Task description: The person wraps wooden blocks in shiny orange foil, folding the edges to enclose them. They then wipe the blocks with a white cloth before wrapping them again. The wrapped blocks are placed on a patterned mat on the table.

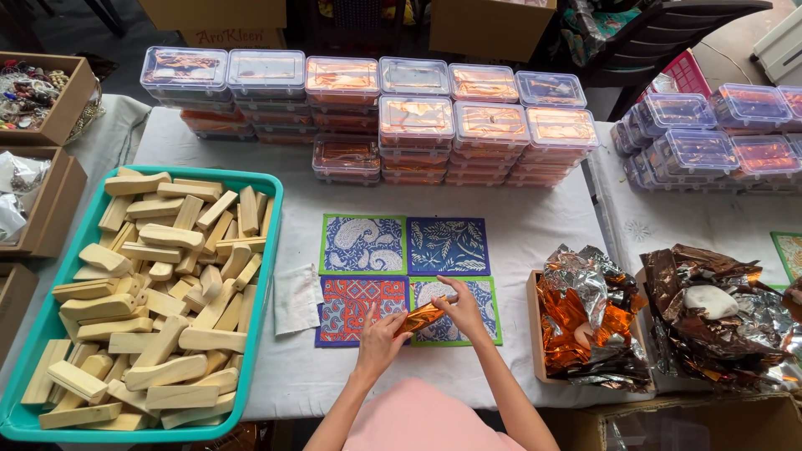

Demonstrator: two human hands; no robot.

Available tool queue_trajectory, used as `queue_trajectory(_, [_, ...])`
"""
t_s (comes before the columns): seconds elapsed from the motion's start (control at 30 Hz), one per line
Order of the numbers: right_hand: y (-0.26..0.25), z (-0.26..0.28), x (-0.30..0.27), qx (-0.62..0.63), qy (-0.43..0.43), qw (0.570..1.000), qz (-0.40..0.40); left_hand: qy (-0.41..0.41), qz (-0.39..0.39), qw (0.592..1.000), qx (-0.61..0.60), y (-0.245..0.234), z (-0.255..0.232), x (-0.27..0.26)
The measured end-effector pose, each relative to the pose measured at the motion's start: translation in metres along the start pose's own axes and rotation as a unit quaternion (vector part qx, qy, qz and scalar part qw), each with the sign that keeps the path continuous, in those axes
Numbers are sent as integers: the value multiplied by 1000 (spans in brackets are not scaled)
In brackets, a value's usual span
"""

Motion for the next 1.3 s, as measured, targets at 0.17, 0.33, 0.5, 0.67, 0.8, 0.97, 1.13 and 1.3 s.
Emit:
queue_trajectory(0.17, [-4,-23,7,198,1,980,26,-4,1,1000,1,-2,-2,-2])
queue_trajectory(0.33, [-13,-48,10,218,3,976,-26,-11,-5,1000,-7,-6,-1,-4])
queue_trajectory(0.5, [-10,-25,-2,181,19,983,18,-58,15,998,-35,-8,7,-5])
queue_trajectory(0.67, [-13,-24,-2,268,-24,963,9,-54,5,998,-39,-4,5,-2])
queue_trajectory(0.8, [-17,-40,3,262,1,965,-29,-81,37,994,-66,9,7,-2])
queue_trajectory(0.97, [-20,-32,1,241,-35,970,-19,-108,77,988,-85,20,12,-2])
queue_trajectory(1.13, [-32,-7,-3,93,-74,987,-108,-135,115,978,-111,37,20,-5])
queue_trajectory(1.3, [-7,-30,-5,146,73,987,9,-261,198,847,-419,70,26,-21])
Point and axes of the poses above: each hand's wrist, its own x-axis towards the middle knuckle, its own y-axis out of the palm, z = x × y, the point moved 7 cm from there along x, towards the middle knuckle, and after that the axes turned 13 degrees about x, right-handed, at the moved point
